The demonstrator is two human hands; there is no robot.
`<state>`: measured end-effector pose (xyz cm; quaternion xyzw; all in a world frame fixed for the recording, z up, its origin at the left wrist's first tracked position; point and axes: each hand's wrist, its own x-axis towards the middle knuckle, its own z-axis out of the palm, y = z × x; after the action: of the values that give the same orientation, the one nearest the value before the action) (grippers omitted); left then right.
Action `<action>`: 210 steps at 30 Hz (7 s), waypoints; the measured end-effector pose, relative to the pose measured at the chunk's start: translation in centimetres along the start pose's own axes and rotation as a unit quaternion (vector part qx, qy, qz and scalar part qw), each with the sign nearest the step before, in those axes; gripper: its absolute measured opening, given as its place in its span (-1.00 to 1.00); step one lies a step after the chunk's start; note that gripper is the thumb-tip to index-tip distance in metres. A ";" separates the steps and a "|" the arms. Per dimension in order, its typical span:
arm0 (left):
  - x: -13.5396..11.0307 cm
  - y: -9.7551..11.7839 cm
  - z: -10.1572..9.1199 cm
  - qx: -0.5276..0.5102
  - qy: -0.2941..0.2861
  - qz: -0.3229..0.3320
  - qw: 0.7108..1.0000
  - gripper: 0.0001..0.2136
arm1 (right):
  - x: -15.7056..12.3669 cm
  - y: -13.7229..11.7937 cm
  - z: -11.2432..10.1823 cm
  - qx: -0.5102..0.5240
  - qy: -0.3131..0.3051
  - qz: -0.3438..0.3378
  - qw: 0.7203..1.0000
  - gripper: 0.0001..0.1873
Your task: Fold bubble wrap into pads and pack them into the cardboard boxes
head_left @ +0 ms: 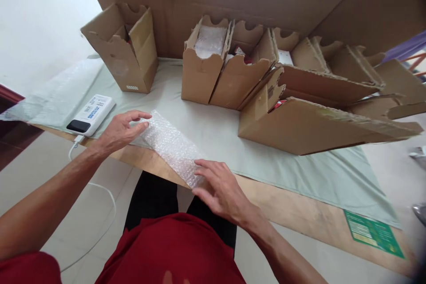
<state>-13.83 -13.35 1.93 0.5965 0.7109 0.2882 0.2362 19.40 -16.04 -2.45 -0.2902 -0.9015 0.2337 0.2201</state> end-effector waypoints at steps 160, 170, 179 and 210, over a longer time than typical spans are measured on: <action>2.0 1.8 7.1 0.219 -0.025 0.031 0.975 -0.45 | -0.8 8.4 -3.6 -0.104 0.131 0.320 0.933 -0.56; 2.8 0.6 5.5 0.296 -0.053 -0.010 0.954 -0.62 | 3.2 7.0 -4.4 -0.252 -0.033 0.331 0.909 -0.56; 3.4 1.3 6.3 0.273 -0.061 0.047 0.959 -0.84 | 2.3 6.3 -5.3 -0.194 -0.017 0.306 0.932 -0.93; -5.7 4.4 11.2 -0.099 -0.210 0.291 0.928 -0.20 | -1.4 0.1 -3.5 0.679 0.167 0.288 0.654 -0.73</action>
<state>-2.06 -16.96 -3.12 0.7977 0.4081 0.2815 0.3434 22.32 -15.76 -0.11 -0.3394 -0.3109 0.7800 0.4239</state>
